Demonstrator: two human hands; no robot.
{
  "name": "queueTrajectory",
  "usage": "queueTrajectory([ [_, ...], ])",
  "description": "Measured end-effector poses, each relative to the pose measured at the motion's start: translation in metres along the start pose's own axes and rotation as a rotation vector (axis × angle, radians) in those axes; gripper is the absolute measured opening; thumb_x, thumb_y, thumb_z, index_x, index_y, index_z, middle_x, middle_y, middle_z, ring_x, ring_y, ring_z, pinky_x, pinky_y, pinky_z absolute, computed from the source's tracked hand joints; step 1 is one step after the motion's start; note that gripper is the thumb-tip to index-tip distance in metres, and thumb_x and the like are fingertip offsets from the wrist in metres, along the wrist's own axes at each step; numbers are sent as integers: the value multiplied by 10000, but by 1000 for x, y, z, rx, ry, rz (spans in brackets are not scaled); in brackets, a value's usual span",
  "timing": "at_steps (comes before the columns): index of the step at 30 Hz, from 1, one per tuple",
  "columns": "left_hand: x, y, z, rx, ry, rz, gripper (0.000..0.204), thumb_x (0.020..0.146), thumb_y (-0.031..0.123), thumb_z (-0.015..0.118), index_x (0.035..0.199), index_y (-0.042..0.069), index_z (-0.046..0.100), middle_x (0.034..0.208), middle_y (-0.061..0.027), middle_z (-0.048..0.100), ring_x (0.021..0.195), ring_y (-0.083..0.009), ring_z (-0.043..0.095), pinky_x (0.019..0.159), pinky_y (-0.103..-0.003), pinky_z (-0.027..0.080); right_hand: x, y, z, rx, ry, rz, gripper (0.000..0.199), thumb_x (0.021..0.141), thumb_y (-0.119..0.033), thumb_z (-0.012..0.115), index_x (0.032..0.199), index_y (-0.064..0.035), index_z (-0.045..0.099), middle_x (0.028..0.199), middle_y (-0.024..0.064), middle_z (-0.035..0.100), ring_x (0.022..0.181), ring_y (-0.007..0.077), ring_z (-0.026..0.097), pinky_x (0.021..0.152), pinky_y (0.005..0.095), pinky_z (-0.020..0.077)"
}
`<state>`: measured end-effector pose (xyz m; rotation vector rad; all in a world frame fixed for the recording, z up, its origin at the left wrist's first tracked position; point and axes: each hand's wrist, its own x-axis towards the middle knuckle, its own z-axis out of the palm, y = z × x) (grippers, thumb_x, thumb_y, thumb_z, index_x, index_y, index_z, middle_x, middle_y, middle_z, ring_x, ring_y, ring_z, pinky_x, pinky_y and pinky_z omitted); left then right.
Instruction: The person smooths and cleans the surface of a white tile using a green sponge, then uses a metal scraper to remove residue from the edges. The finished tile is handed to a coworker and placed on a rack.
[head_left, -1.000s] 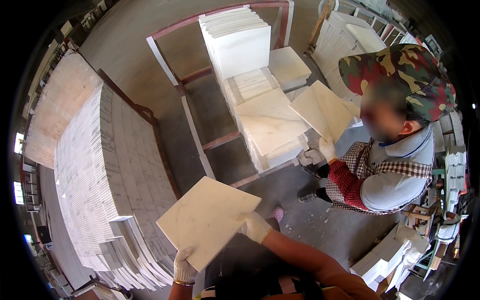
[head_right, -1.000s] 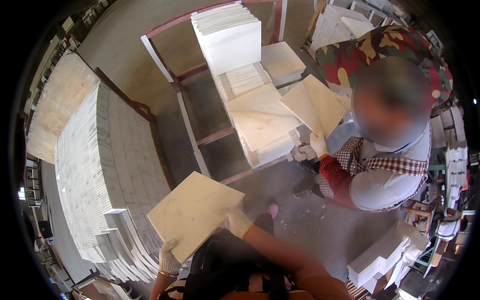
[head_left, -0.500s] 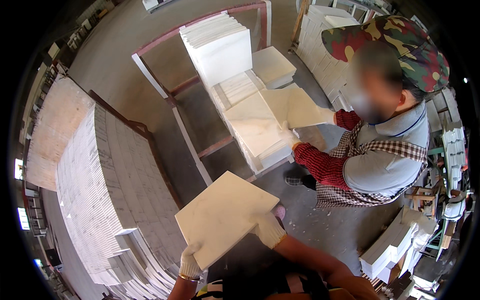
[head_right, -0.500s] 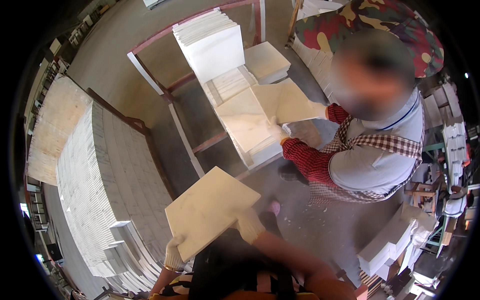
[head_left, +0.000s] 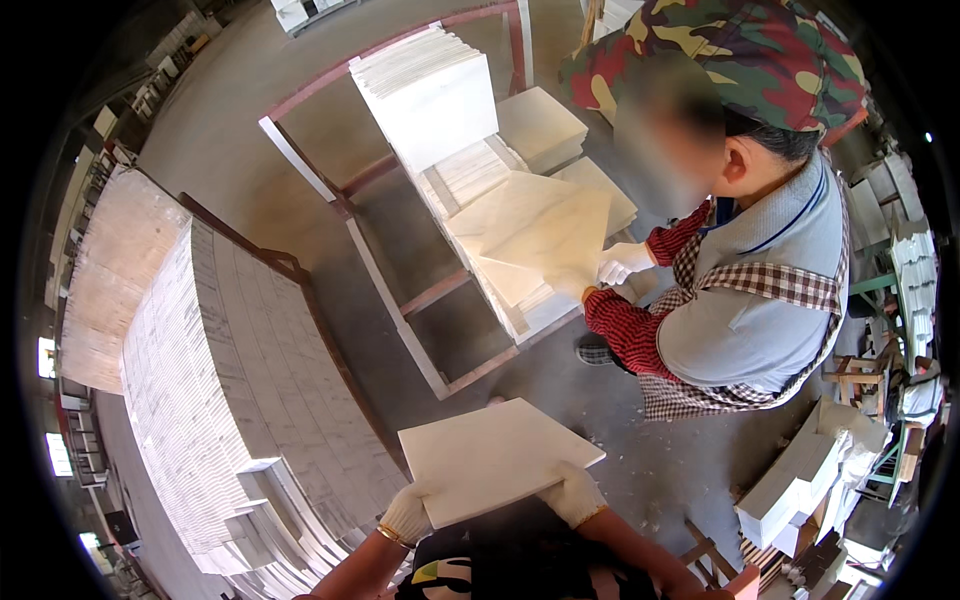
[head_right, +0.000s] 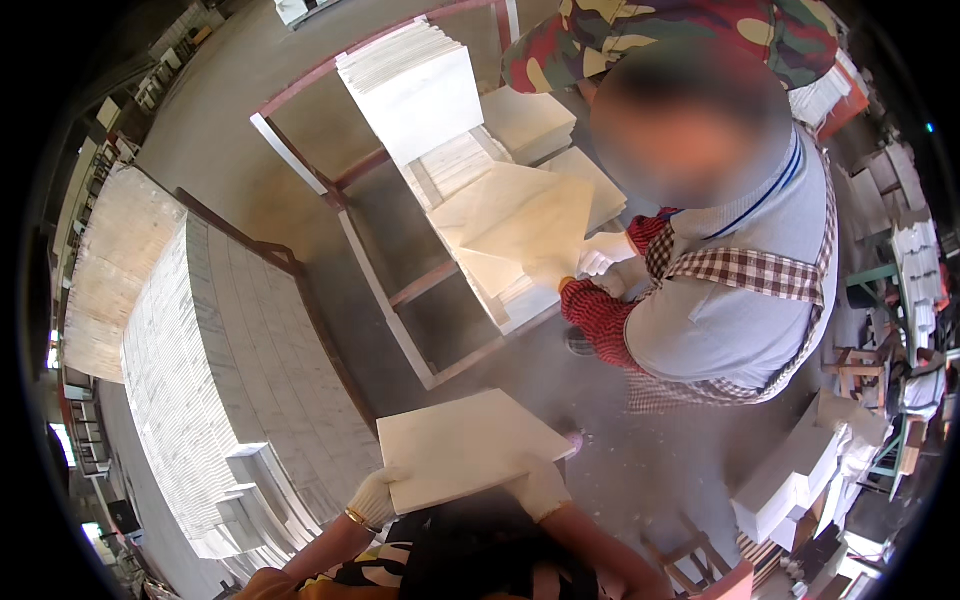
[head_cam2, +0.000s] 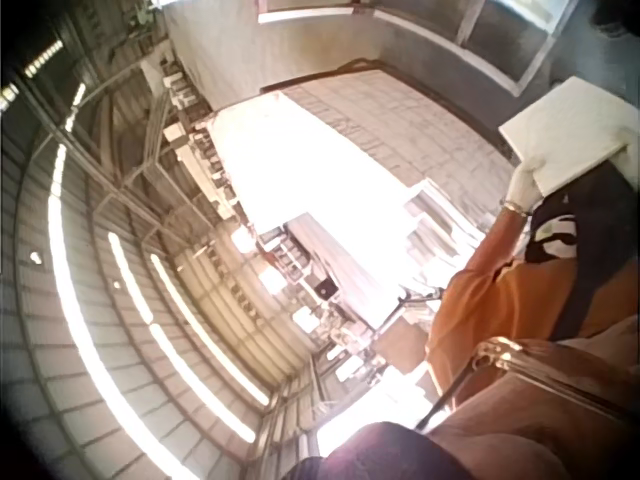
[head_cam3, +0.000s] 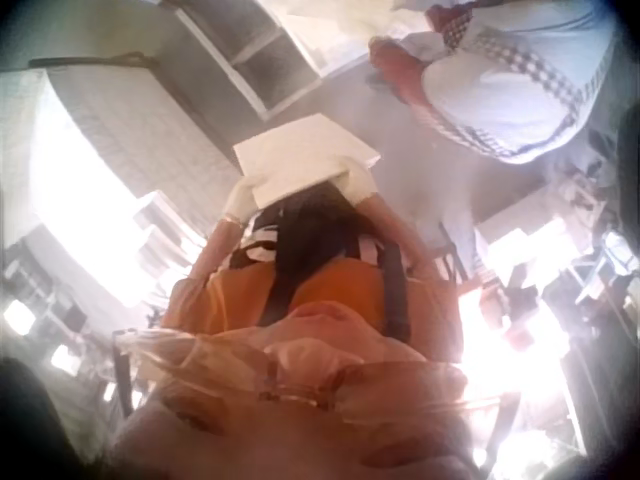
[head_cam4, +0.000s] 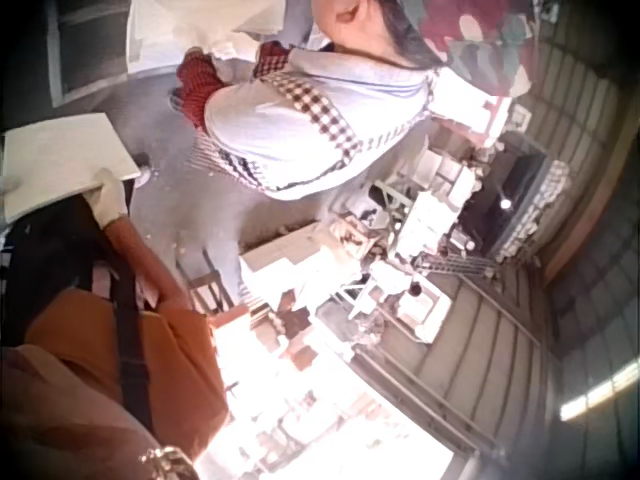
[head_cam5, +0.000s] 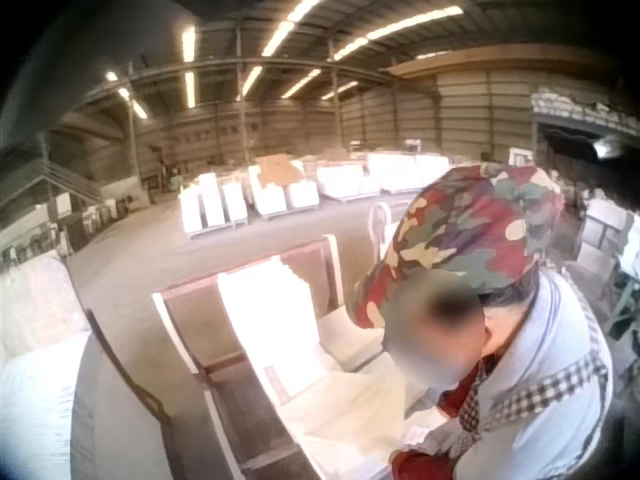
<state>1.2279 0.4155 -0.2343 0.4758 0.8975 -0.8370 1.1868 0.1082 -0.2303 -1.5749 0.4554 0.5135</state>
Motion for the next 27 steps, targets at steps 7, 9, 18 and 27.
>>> queueTrajectory([
  [7, 23, -51, 0, 137, -49, -13, 579, 861, 29, 600, 1394, -91, 411, 1337, -247, 556, 1180, -384, 612, 1012, -521, 527, -41, 94, -28, -170, 86, -125, 300, 899, -138, 680, 1114, 67, 636, 1109, 168, 684, 1047, 284, 665, 883, 372, 555],
  [9, 30, -78, 1, 153, -59, -39, 506, 894, 36, 593, 1360, -87, 441, 1299, -223, 578, 1145, -350, 630, 991, -494, 541, -58, 132, -42, 8, 141, -49, 322, 912, -103, 620, 1175, 78, 580, 1169, 178, 647, 1091, 300, 644, 898, 402, 566],
  [18, 73, -211, 41, 311, -150, -94, 456, 917, 52, 606, 1335, -62, 465, 1219, -158, 608, 1103, -289, 648, 986, -426, 539, -179, 180, -122, 794, 366, -52, 371, 893, -18, 500, 1253, 67, 508, 1218, 194, 613, 1130, 316, 632, 909, 471, 588],
  [27, 6, -294, 229, 931, -102, -154, 559, 857, 2, 623, 1376, -74, 434, 1257, -207, 604, 1143, -327, 635, 1006, -457, 523, -276, 198, -168, 1433, 566, -139, 400, 865, 6, 526, 1261, 65, 520, 1233, 179, 619, 1146, 308, 632, 968, 395, 569],
])
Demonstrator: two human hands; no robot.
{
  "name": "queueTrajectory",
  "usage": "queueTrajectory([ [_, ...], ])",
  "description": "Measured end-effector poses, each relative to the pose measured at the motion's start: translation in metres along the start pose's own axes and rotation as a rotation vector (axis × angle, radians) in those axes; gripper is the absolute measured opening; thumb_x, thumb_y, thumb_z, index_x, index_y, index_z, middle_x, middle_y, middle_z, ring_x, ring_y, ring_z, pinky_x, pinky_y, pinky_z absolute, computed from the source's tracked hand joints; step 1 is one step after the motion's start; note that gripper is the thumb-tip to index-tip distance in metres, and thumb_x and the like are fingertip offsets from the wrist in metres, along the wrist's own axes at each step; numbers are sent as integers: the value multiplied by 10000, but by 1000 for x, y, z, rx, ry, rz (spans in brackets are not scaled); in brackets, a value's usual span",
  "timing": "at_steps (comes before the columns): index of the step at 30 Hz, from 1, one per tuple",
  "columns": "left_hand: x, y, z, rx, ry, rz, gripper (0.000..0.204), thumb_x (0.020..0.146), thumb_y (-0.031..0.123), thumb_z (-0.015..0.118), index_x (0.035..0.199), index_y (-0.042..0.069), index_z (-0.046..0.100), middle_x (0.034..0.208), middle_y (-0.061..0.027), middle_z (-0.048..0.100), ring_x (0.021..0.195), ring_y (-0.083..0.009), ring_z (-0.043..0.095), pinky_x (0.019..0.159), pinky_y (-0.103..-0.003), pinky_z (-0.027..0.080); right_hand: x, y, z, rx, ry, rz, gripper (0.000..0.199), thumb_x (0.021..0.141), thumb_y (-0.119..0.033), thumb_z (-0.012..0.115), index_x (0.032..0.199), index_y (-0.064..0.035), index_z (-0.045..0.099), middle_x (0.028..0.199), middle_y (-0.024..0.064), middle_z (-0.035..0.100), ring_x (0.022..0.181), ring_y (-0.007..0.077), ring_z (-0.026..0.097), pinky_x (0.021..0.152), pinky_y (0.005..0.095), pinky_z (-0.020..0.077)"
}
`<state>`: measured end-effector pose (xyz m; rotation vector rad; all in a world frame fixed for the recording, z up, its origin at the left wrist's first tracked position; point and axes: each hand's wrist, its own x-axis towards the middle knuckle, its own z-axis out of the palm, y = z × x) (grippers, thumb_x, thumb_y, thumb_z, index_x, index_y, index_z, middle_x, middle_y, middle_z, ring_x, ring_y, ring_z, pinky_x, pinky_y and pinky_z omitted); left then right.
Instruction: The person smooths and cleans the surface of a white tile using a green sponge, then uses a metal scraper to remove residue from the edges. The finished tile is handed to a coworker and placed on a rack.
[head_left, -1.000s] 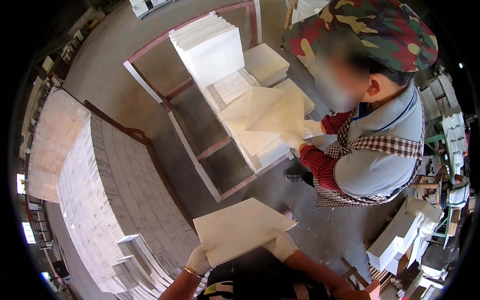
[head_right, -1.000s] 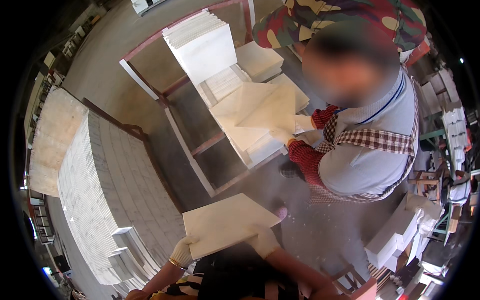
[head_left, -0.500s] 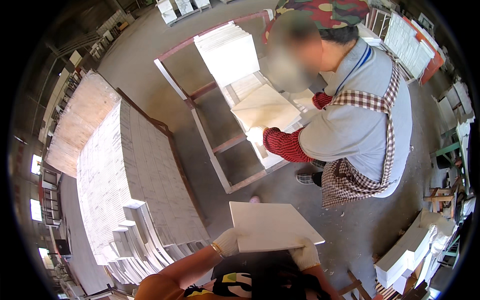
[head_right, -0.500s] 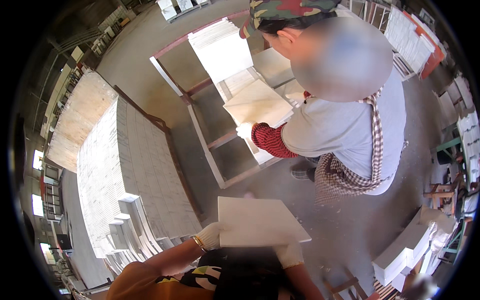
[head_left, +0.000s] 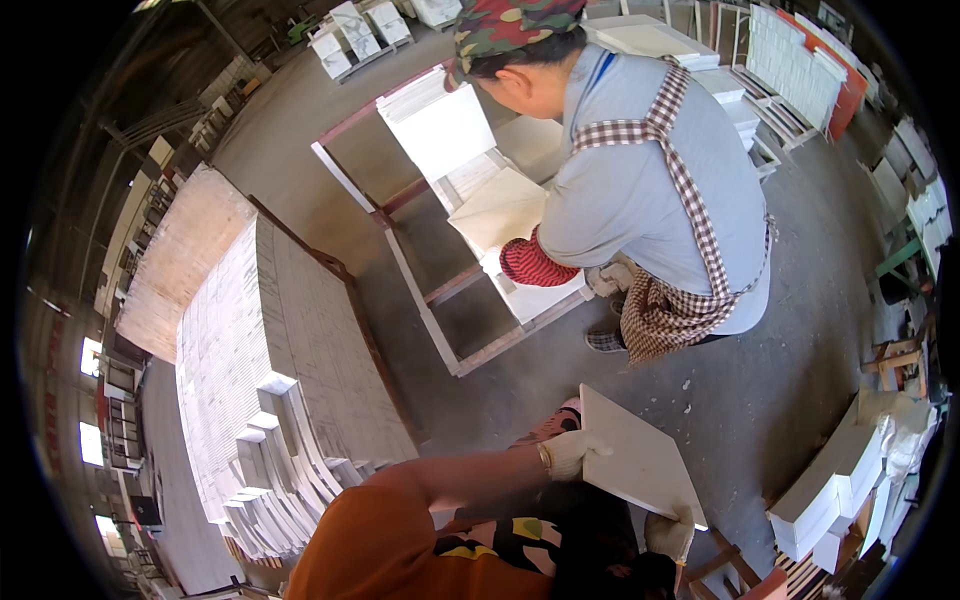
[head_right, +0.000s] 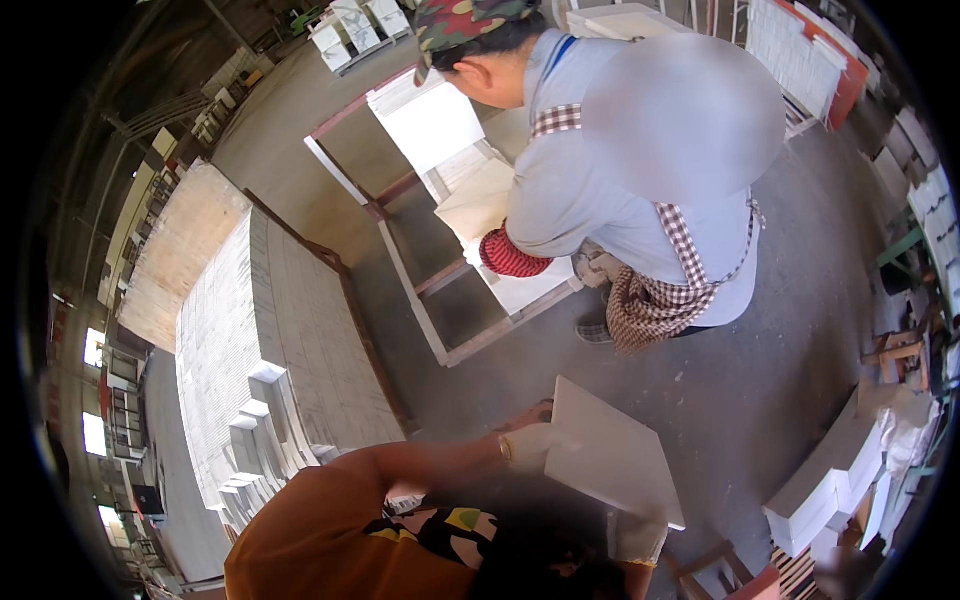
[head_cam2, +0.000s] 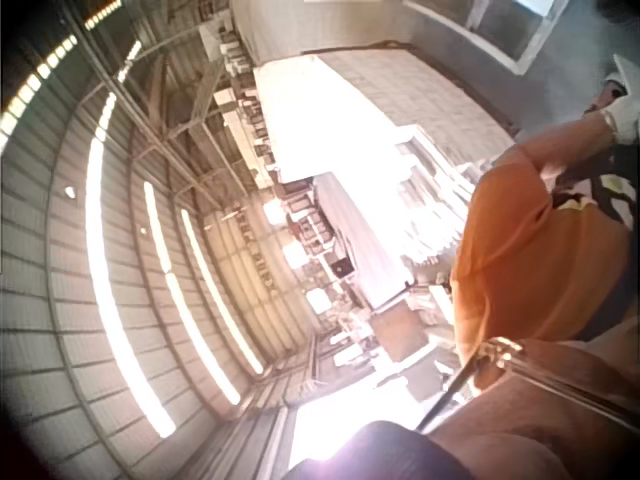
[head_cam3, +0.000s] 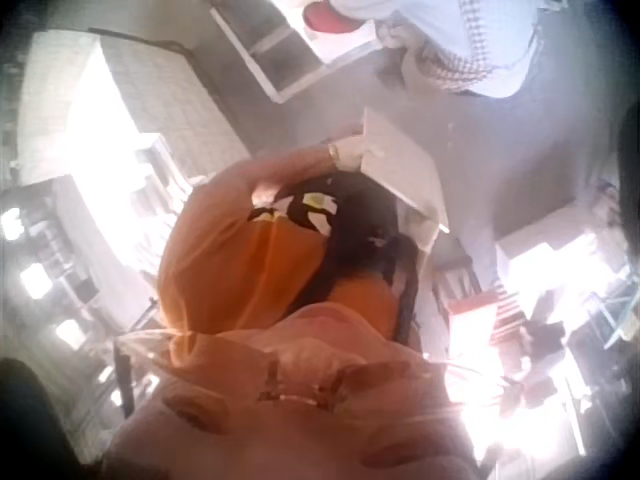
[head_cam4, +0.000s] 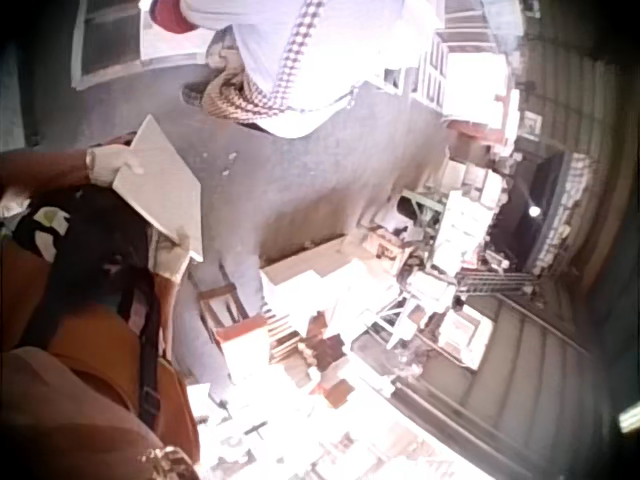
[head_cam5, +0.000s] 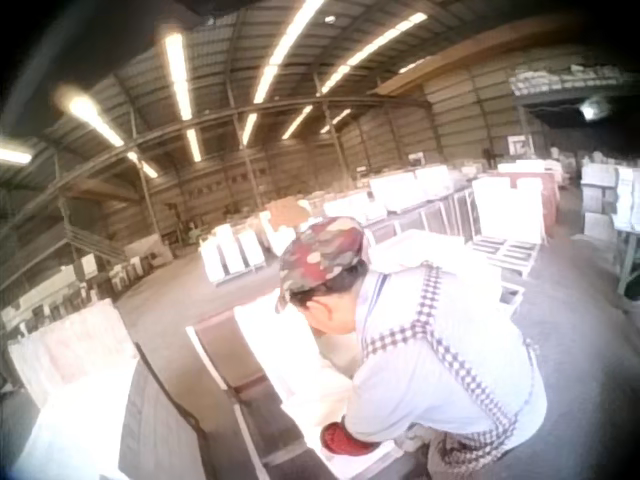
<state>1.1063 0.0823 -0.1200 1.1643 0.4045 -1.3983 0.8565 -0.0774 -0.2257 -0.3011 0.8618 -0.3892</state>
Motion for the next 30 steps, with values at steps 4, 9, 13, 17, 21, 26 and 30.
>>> queueTrajectory([
  [4, 89, -40, 7, -118, -240, -24, 537, 880, 6, 595, 1387, -65, 432, 1296, -207, 590, 1179, -331, 617, 1035, -458, 499, -7, -35, 2, 143, 86, -6, 387, 878, -11, 551, 1259, 54, 526, 1238, 164, 616, 1144, 286, 631, 986, 385, 546],
  [9, 137, -18, 58, -69, -298, -257, 545, 896, 7, 586, 1412, -55, 422, 1340, -204, 575, 1200, -331, 611, 1015, -466, 510, 2, -74, 7, -151, 280, -351, 385, 881, 0, 574, 1259, 49, 526, 1190, 132, 621, 1096, 251, 632, 965, 370, 535],
  [13, 166, 7, 99, 6, -299, -367, 451, 889, 15, 621, 1320, -79, 528, 1233, -195, 648, 1094, -323, 676, 935, -463, 568, 15, -121, 27, 62, 458, -301, 390, 873, 13, 584, 1258, 43, 527, 1175, 122, 621, 1074, 232, 634, 926, 360, 539],
  [17, 202, 22, 135, 63, -316, -431, 402, 923, 62, 613, 1296, -79, 561, 1203, -194, 665, 1067, -319, 685, 929, -459, 563, 31, -149, 16, 20, 475, -399, 434, 849, -4, 607, 1274, 34, 525, 1152, 120, 624, 1059, 231, 639, 909, 352, 538],
  [21, 233, 33, 168, 116, -376, -482, 438, 960, 105, 596, 1358, -58, 514, 1291, -183, 621, 1169, -295, 634, 1012, -442, 510, 39, -182, 34, 40, 496, -511, 464, 837, -36, 623, 1282, 43, 522, 1146, 114, 625, 1042, 234, 643, 915, 357, 530],
  [26, 262, 28, 217, 131, -478, -452, 487, 989, 135, 571, 1437, -9, 446, 1398, -155, 550, 1284, -274, 551, 1089, -424, 447, 45, -229, 3, -264, 527, -591, 475, 851, -61, 604, 1302, 52, 504, 1167, 120, 615, 1048, 245, 633, 937, 379, 517],
  [30, 293, 16, 255, 148, -507, -424, 517, 996, 155, 576, 1470, 26, 416, 1427, -133, 528, 1298, -257, 537, 1083, -413, 452, 72, -276, -35, -311, 432, -614, 511, 844, -62, 601, 1327, 61, 488, 1194, 145, 599, 1082, 269, 623, 956, 391, 511],
])
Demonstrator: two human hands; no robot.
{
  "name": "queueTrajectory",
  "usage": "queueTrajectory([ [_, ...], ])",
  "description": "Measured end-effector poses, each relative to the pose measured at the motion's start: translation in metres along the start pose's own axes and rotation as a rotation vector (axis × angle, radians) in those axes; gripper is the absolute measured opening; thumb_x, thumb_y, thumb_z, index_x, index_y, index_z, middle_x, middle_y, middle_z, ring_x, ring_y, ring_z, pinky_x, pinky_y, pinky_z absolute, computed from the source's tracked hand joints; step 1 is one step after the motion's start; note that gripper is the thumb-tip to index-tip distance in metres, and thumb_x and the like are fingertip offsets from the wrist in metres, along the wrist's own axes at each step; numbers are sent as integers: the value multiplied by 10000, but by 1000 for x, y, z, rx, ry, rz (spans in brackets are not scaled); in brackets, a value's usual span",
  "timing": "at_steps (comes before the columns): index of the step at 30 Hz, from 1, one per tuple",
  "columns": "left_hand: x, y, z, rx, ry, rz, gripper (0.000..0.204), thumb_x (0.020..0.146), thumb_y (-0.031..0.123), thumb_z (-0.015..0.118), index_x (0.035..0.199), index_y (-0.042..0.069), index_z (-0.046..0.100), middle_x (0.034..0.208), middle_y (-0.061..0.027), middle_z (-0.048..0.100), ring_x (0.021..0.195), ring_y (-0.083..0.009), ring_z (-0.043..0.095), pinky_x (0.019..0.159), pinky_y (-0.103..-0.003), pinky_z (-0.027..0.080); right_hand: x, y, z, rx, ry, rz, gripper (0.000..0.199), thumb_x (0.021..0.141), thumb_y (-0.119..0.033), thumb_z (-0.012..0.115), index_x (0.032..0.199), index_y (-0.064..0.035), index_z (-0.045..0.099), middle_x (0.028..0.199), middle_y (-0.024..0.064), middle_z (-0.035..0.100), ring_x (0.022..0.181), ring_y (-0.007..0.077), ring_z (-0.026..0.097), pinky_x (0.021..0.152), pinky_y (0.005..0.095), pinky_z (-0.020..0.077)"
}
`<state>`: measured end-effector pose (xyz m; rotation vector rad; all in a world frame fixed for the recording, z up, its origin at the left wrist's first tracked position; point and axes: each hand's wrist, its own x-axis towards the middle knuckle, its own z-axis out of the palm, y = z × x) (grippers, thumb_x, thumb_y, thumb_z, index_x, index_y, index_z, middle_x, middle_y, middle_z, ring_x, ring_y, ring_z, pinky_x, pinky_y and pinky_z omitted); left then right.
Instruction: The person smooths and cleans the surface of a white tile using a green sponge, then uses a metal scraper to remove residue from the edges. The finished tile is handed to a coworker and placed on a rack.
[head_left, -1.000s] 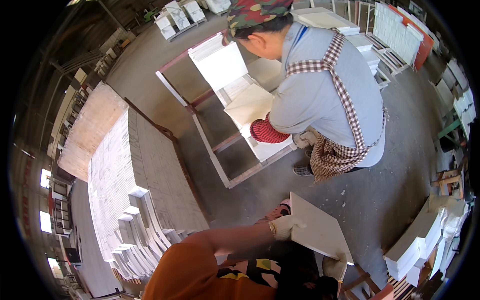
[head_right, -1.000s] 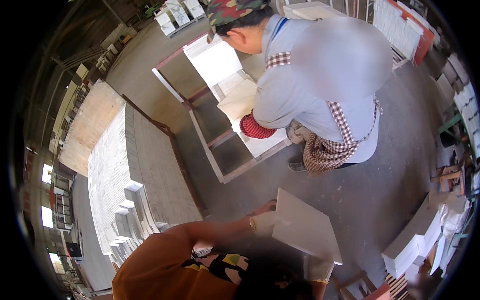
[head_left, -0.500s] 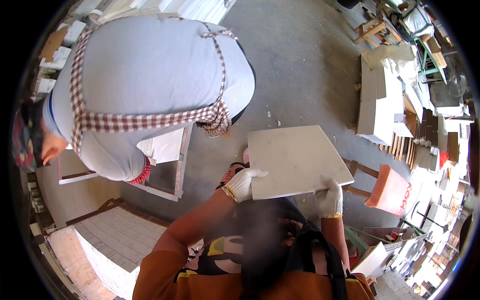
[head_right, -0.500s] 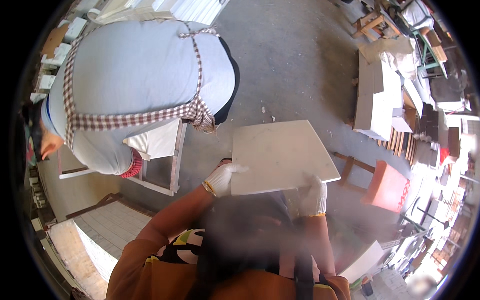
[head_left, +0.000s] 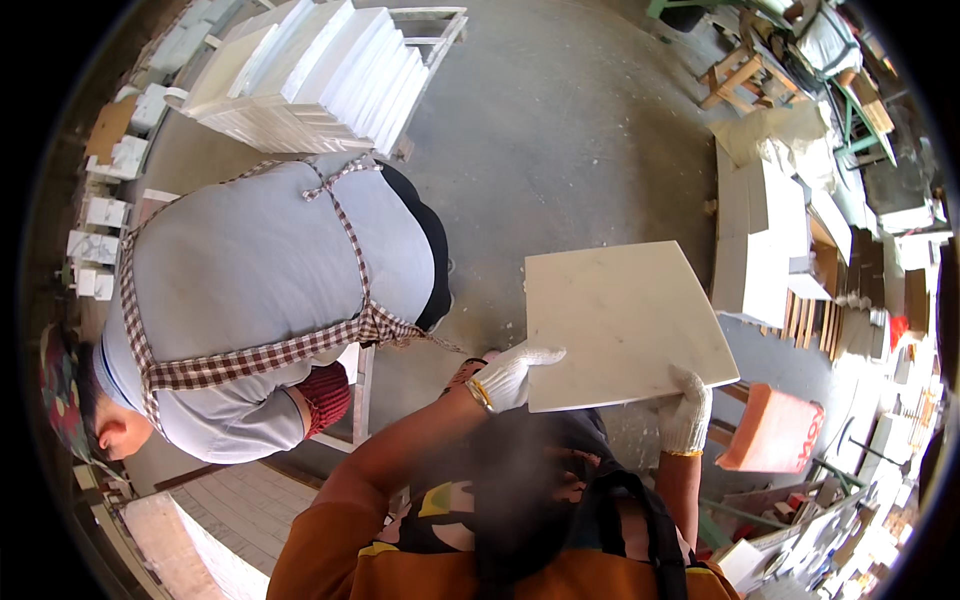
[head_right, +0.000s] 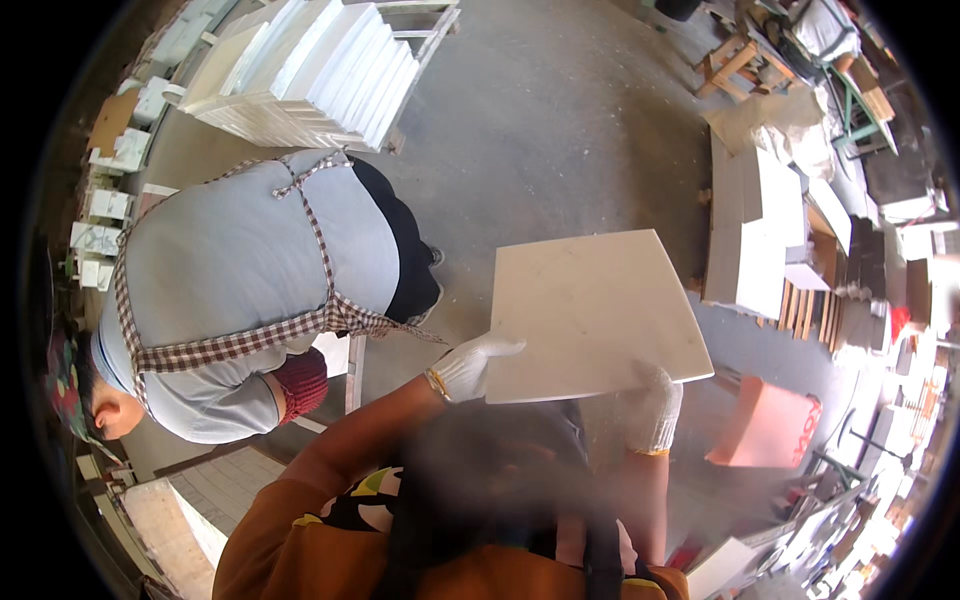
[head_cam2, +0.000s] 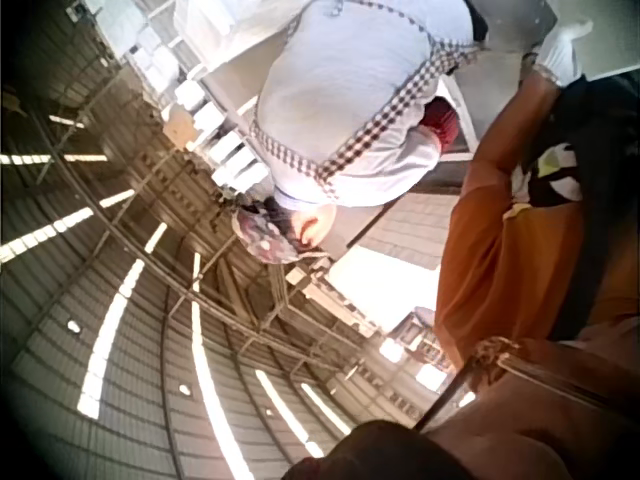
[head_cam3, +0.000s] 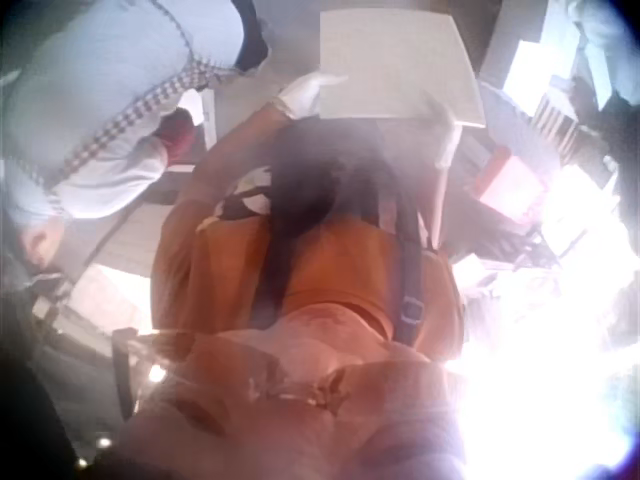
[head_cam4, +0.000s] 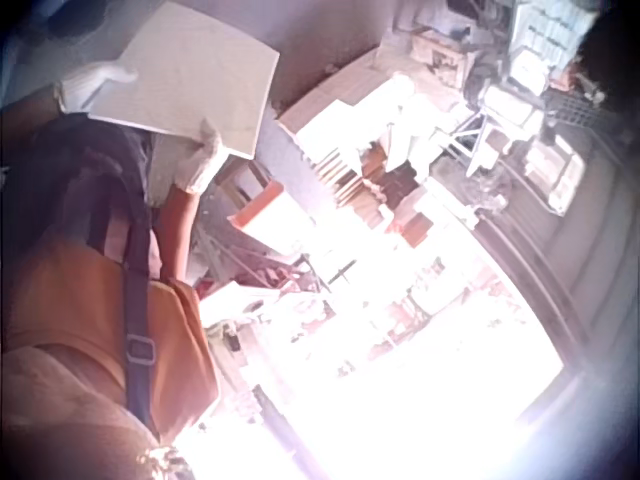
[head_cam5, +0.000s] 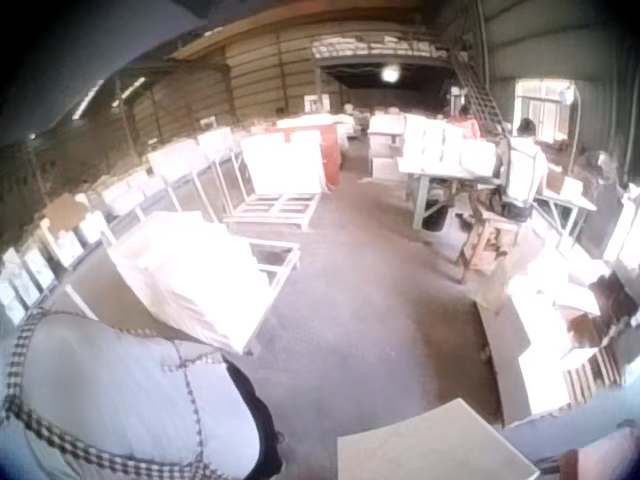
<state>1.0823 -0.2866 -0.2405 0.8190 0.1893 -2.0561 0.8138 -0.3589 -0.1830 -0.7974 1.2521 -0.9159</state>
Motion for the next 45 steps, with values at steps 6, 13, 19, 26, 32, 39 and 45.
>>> queueTrajectory([
  [6, 47, 7, 34, -30, 58, 232, 508, 987, 178, 600, 1451, 36, 446, 1394, -108, 557, 1272, -240, 557, 1057, -402, 474, 97, -19, -15, 205, -112, 117, 545, 820, -47, 633, 1339, 41, 492, 1227, 129, 588, 1148, 262, 592, 993, 410, 491],
  [13, 78, 20, 23, -181, -243, 594, 501, 995, 163, 575, 1463, 48, 441, 1362, -110, 588, 1202, -232, 623, 1004, -374, 529, 179, -56, 26, 10, -352, 123, 532, 816, -38, 637, 1331, 13, 513, 1241, 103, 591, 1145, 249, 589, 978, 403, 496],
  [19, 129, 55, -15, -604, -605, 724, 498, 1020, 256, 522, 1452, 25, 439, 1389, -167, 568, 1229, -276, 611, 1026, -412, 521, 251, -60, 94, -283, -621, 13, 423, 850, -67, 595, 1263, 17, 566, 1204, 95, 622, 1085, 247, 631, 879, 401, 540],
  [26, 139, 137, -35, -615, 26, 823, 465, 996, 170, 561, 1410, -19, 469, 1330, -173, 604, 1157, -297, 653, 975, -432, 558, 316, -94, 231, -778, -810, -435, 256, 927, -132, 539, 1064, 64, 631, 974, 134, 691, 863, 224, 643, 739, 353, 530],
  [32, 85, 210, -17, -696, 255, 952, 413, 982, 140, 596, 1344, -49, 532, 1234, -156, 660, 1092, -268, 682, 925, -395, 581, 378, -73, 330, -518, -900, 104, 333, 900, -88, 501, 1186, 65, 574, 1170, 136, 624, 1027, 267, 649, 829, 390, 558],
  [39, 108, 283, -19, -1090, 453, 1223, 389, 947, 79, 629, 1290, -84, 544, 1212, -199, 652, 1051, -284, 687, 928, -399, 580, 453, -57, 475, -270, -1018, 740, 507, 891, -67, 471, 1374, 81, 423, 1300, 213, 575, 1191, 358, 610, 925, 501, 578],
  [45, 118, 341, -42, -1276, 350, 1403, 376, 941, 57, 598, 1274, -98, 522, 1182, -231, 644, 1020, -332, 690, 894, -454, 597, 497, -34, 606, -561, -1399, 716, 515, 850, -43, 563, 1349, 48, 474, 1281, 186, 589, 1180, 333, 617, 915, 474, 578],
])
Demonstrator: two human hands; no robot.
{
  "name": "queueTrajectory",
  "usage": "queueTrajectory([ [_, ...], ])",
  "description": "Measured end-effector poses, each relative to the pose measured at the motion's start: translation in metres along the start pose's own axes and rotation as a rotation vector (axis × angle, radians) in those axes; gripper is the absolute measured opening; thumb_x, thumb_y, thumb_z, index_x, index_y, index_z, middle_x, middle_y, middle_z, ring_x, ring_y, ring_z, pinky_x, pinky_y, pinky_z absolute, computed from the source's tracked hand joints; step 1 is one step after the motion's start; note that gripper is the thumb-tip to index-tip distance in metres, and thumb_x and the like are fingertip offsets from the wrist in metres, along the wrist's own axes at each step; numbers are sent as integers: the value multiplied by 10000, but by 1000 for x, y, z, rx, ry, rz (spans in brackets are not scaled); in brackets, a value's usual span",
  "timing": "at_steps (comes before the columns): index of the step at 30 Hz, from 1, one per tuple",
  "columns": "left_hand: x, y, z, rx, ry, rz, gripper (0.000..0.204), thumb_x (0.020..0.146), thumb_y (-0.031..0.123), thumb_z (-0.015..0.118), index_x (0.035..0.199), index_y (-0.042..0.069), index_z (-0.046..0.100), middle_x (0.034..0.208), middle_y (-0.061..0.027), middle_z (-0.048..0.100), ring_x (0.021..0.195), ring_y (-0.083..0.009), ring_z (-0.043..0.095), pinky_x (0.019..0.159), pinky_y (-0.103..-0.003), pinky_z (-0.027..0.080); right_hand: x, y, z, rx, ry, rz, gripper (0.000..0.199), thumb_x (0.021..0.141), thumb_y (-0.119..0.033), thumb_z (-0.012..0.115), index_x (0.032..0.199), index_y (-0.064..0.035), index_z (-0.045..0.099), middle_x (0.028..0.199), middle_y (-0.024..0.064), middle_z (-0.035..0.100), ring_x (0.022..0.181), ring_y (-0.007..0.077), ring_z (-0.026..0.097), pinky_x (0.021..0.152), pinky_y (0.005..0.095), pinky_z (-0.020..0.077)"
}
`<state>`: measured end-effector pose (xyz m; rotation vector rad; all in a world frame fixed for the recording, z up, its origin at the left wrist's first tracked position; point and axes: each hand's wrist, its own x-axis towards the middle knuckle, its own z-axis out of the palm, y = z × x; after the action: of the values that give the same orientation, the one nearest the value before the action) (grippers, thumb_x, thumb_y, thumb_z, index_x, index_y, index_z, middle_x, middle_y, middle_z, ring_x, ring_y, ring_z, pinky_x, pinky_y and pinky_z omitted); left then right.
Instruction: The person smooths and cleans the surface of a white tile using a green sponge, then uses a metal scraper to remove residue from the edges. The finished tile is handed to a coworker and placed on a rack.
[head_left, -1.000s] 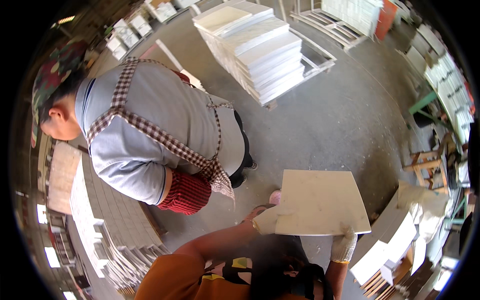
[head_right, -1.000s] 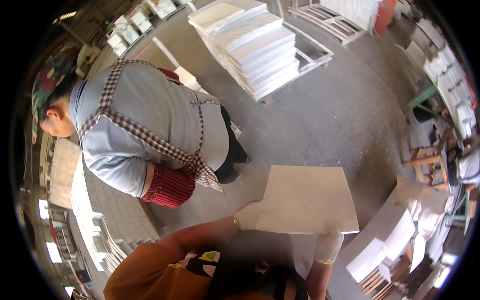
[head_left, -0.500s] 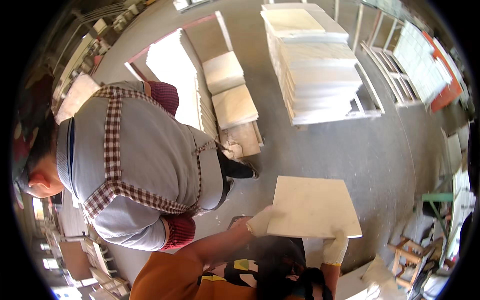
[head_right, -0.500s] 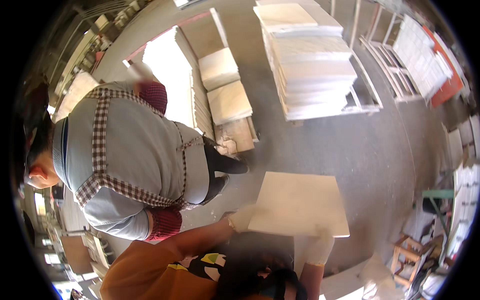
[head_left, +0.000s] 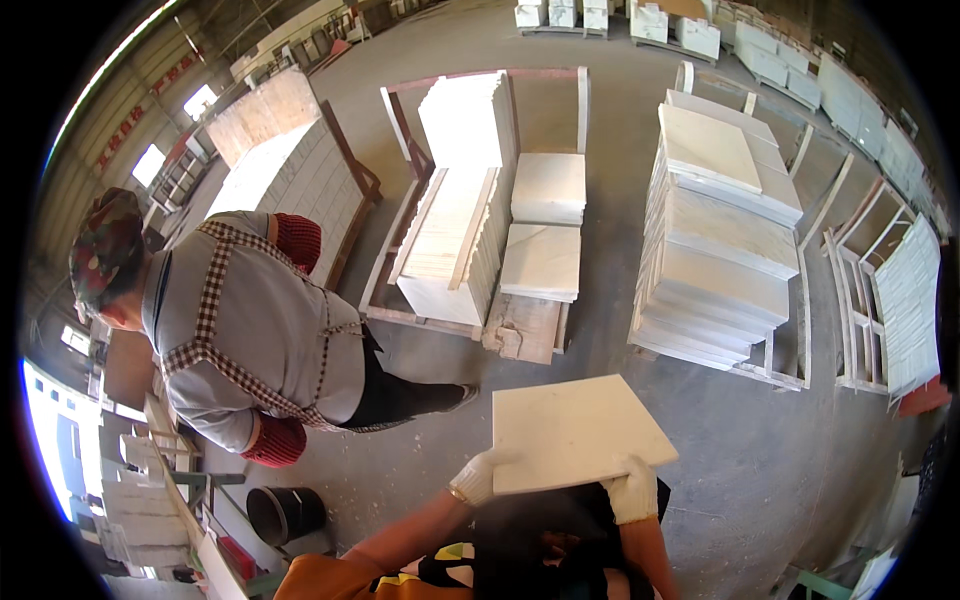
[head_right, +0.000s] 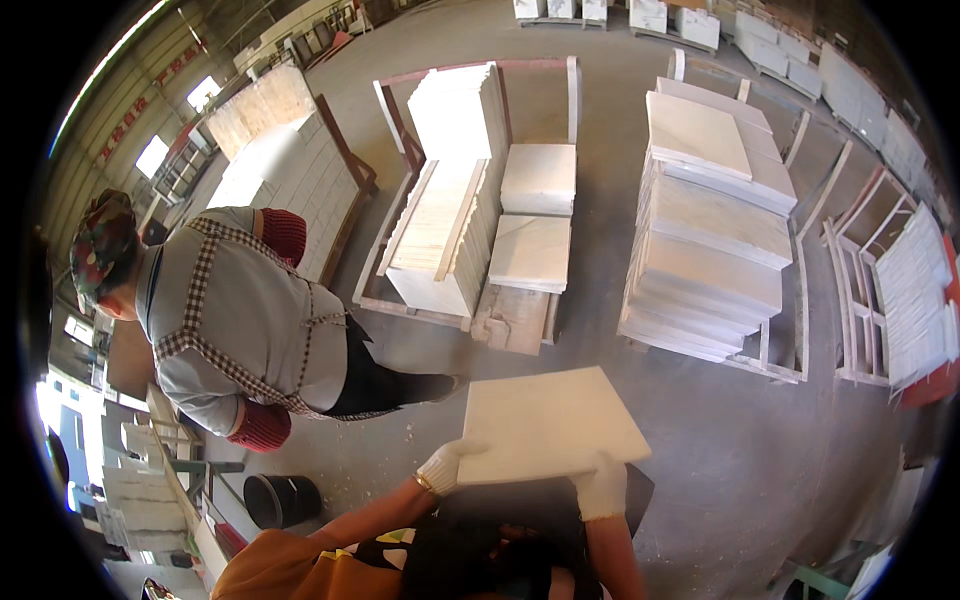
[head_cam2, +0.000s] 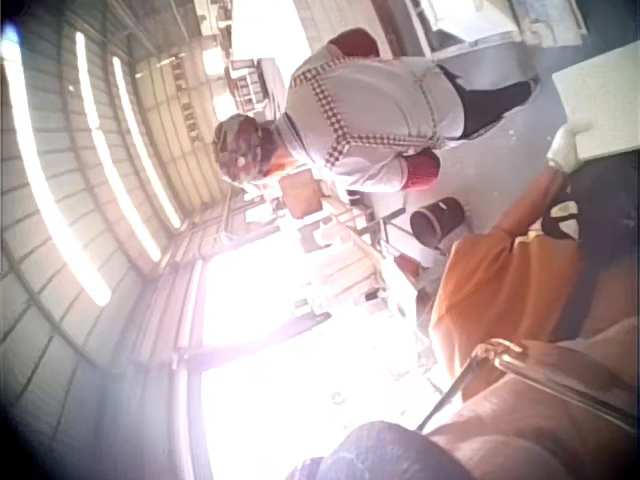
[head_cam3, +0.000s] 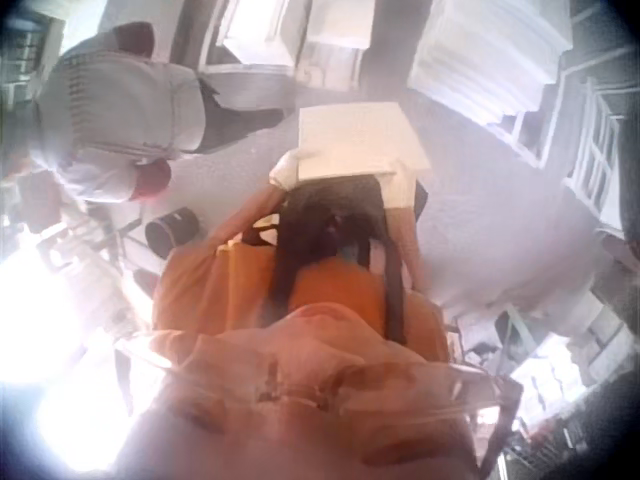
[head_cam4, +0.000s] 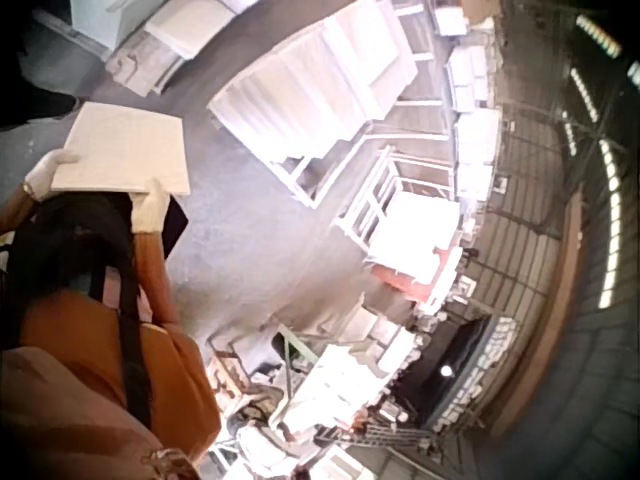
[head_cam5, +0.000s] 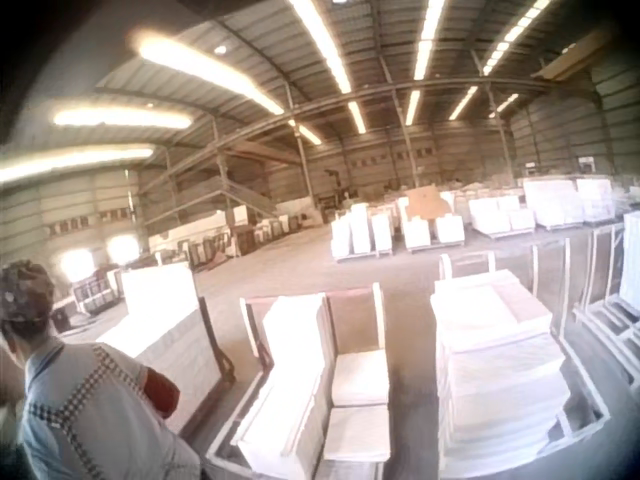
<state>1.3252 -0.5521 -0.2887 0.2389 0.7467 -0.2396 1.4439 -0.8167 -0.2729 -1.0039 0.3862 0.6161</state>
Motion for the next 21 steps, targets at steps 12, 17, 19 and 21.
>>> queueTrajectory([
  [12, 191, 74, 34, -129, 94, 194, 409, 1014, 173, 525, 1368, -18, 450, 1296, -214, 584, 1149, -354, 615, 926, -466, 555, 271, -66, 46, 48, -69, 122, 582, 769, 45, 615, 1338, 49, 494, 1236, 185, 620, 1113, 344, 654, 883, 497, 600],
  [17, 215, 146, -7, 47, -379, 154, 269, 1002, 187, 529, 1224, 38, 510, 1192, -169, 598, 948, -257, 612, 806, -392, 540, 343, -87, 104, 21, -96, 139, 590, 814, 22, 543, 1394, 57, 442, 1288, 208, 583, 1181, 369, 609, 931, 520, 571],
  [19, 218, 164, -39, 680, -241, 468, 226, 1001, 172, 536, 1196, 57, 529, 1125, -165, 607, 864, -258, 592, 743, -396, 527, 382, -93, 110, 52, -56, 116, 620, 781, 42, 561, 1389, 59, 446, 1312, 221, 580, 1194, 387, 607, 936, 539, 569],
  [21, 216, 168, -51, 907, -50, 671, 242, 992, 170, 555, 1208, 64, 532, 1106, -172, 612, 826, -272, 594, 713, -403, 527, 418, -110, 119, 42, -57, 105, 640, 739, 36, 614, 1362, 70, 471, 1305, 232, 596, 1162, 388, 630, 932, 521, 575],
])
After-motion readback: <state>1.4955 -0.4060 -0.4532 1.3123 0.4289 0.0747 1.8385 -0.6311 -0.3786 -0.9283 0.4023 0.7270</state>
